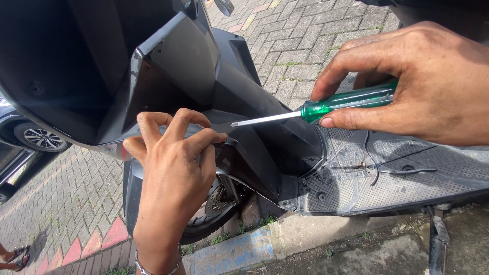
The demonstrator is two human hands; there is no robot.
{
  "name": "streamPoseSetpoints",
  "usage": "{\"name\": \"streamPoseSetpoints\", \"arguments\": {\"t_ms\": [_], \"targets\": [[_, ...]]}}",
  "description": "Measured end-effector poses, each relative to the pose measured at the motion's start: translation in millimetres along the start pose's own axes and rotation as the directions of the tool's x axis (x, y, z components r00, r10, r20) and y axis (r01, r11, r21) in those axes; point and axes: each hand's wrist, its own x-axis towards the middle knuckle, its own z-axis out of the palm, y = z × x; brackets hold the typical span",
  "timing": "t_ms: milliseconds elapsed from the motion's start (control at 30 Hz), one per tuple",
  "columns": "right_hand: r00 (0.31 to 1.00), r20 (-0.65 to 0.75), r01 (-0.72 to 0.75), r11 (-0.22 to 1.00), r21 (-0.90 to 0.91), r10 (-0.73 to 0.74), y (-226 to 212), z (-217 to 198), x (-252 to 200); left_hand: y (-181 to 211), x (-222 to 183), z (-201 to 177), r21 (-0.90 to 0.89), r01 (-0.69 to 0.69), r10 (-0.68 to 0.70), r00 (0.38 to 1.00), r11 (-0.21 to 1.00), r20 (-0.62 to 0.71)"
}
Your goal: Using a manual screwdriver to remove fasteners from the plastic body panels of a motorcycle.
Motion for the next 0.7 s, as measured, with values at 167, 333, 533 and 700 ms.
{"name": "streamPoseSetpoints", "arguments": {"t_ms": [167,333,533,700], "targets": [[0.975,0.014,-0.221,0.975,0.009,0.221,-17,-3,-2,-2,1,4,-0.061,0.028,-0.028,1.000,0.998,0.001],[0.955,-0.054,-0.280,0.949,0.147,0.290,-22,-7,4,-3,1,6,-0.153,0.067,-0.071,0.997,0.986,-0.019],[0.933,-0.202,-0.146,0.826,0.545,0.298,-15,2,9,-3,0,7,-0.122,0.053,-0.062,0.995,0.991,-0.073],[0.848,-0.180,-0.221,0.643,0.734,0.498,-23,-3,24,-3,-2,3,-0.158,0.144,-0.155,0.986,0.977,-0.061]]}}
